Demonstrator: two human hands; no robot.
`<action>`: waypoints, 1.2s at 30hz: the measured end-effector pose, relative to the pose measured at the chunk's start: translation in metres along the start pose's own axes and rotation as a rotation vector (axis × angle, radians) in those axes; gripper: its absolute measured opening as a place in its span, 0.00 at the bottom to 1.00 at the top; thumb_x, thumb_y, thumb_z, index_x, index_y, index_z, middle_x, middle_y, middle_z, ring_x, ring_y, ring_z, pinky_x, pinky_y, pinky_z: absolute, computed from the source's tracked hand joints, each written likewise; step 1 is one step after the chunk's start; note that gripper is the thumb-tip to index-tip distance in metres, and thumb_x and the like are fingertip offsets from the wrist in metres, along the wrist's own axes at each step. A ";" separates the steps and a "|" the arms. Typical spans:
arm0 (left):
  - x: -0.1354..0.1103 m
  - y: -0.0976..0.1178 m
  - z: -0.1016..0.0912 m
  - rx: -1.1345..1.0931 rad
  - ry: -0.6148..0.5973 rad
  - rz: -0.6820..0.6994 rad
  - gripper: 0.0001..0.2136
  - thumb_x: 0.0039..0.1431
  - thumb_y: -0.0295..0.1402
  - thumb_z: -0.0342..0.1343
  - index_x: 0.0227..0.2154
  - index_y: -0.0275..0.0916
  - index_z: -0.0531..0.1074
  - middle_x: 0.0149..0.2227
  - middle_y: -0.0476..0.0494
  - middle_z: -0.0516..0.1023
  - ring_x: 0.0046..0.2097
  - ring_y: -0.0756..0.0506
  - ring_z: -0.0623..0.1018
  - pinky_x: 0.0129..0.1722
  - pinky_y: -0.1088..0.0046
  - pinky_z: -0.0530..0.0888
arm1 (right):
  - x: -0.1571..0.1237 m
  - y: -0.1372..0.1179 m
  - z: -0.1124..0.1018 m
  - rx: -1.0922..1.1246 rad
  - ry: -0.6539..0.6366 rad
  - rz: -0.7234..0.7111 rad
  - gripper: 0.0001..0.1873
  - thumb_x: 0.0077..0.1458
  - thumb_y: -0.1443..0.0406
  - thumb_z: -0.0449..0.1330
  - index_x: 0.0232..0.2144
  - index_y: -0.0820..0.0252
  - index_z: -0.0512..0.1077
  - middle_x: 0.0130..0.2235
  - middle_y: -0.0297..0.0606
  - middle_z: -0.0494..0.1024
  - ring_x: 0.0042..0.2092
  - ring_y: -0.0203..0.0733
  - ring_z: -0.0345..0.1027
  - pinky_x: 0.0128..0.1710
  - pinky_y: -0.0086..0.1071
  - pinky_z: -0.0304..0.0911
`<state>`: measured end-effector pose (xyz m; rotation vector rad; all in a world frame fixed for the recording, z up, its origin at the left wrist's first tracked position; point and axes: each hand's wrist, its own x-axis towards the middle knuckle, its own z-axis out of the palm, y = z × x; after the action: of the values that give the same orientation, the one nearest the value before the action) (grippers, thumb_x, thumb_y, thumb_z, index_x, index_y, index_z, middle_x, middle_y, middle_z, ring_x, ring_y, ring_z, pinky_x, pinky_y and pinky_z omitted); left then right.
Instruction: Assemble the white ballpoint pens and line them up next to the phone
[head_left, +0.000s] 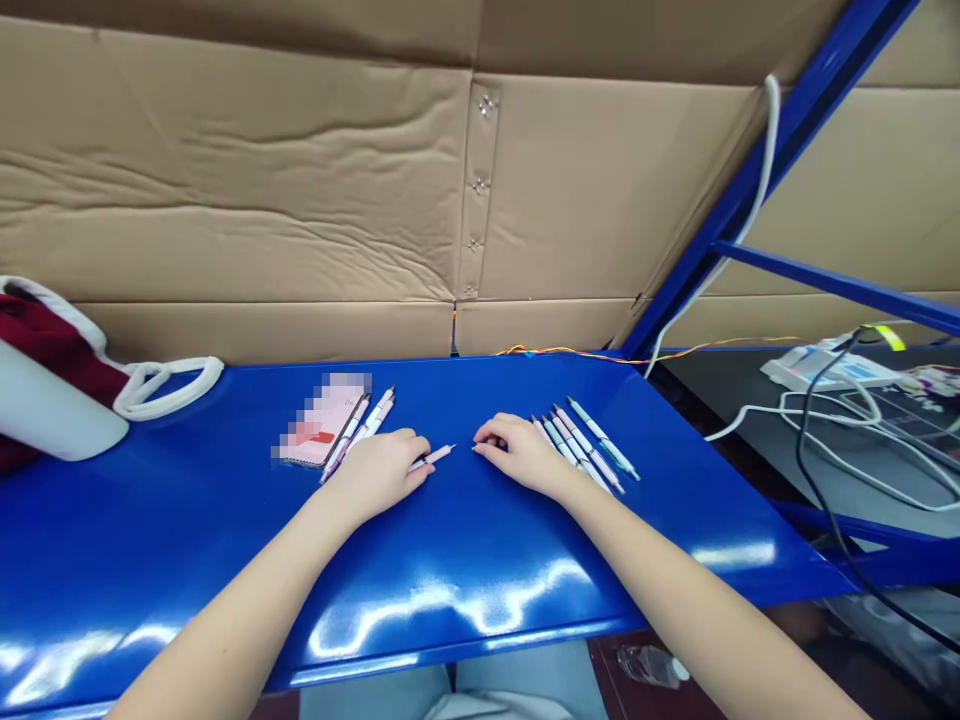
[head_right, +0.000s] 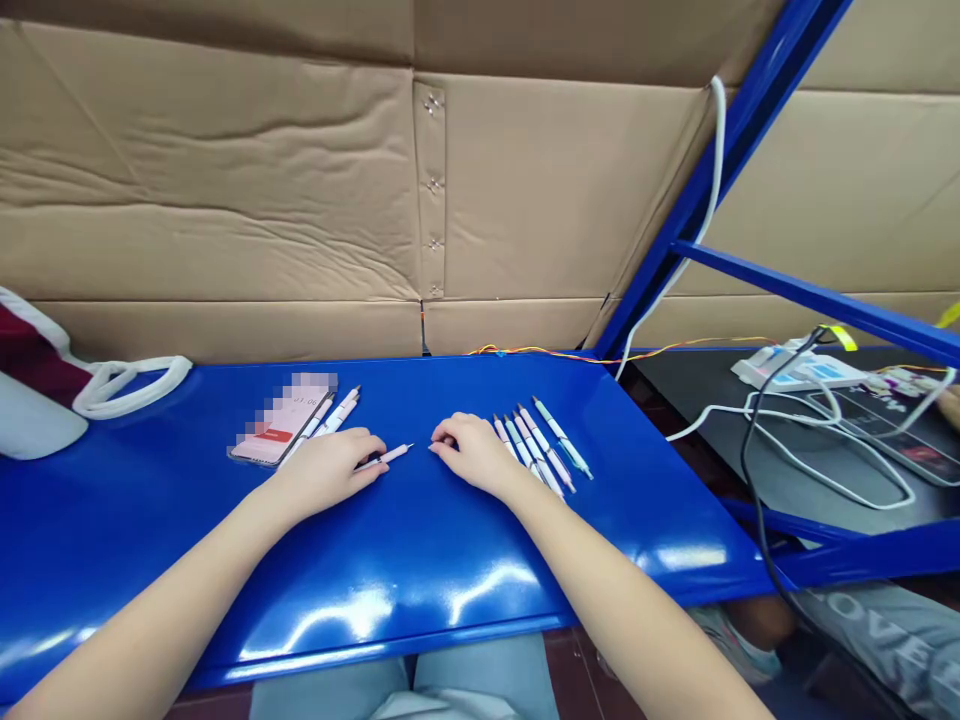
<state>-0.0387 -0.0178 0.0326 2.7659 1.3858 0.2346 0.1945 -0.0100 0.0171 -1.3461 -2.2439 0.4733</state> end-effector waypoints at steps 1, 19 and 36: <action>0.000 0.001 0.001 0.000 0.024 -0.005 0.12 0.59 0.41 0.51 0.39 0.42 0.72 0.35 0.46 0.74 0.33 0.46 0.76 0.29 0.72 0.68 | 0.000 -0.001 0.001 0.047 -0.005 0.013 0.04 0.53 0.67 0.59 0.31 0.61 0.74 0.30 0.36 0.73 0.33 0.37 0.66 0.36 0.31 0.61; 0.011 0.020 0.020 0.030 0.249 0.135 0.12 0.64 0.33 0.45 0.33 0.40 0.74 0.35 0.45 0.73 0.37 0.46 0.68 0.33 0.71 0.66 | -0.002 -0.005 -0.004 0.060 -0.039 -0.019 0.03 0.51 0.70 0.58 0.29 0.61 0.73 0.30 0.35 0.74 0.32 0.36 0.65 0.36 0.31 0.60; 0.001 -0.015 -0.014 -0.076 0.014 -0.017 0.14 0.52 0.48 0.55 0.29 0.41 0.73 0.33 0.46 0.73 0.39 0.43 0.72 0.40 0.67 0.68 | -0.007 -0.015 -0.004 -0.182 -0.016 -0.113 0.07 0.54 0.66 0.58 0.36 0.58 0.73 0.40 0.39 0.70 0.42 0.43 0.61 0.42 0.37 0.55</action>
<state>-0.0519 -0.0084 0.0450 2.6953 1.3732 0.3002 0.1886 -0.0228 0.0272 -1.2970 -2.4088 0.2457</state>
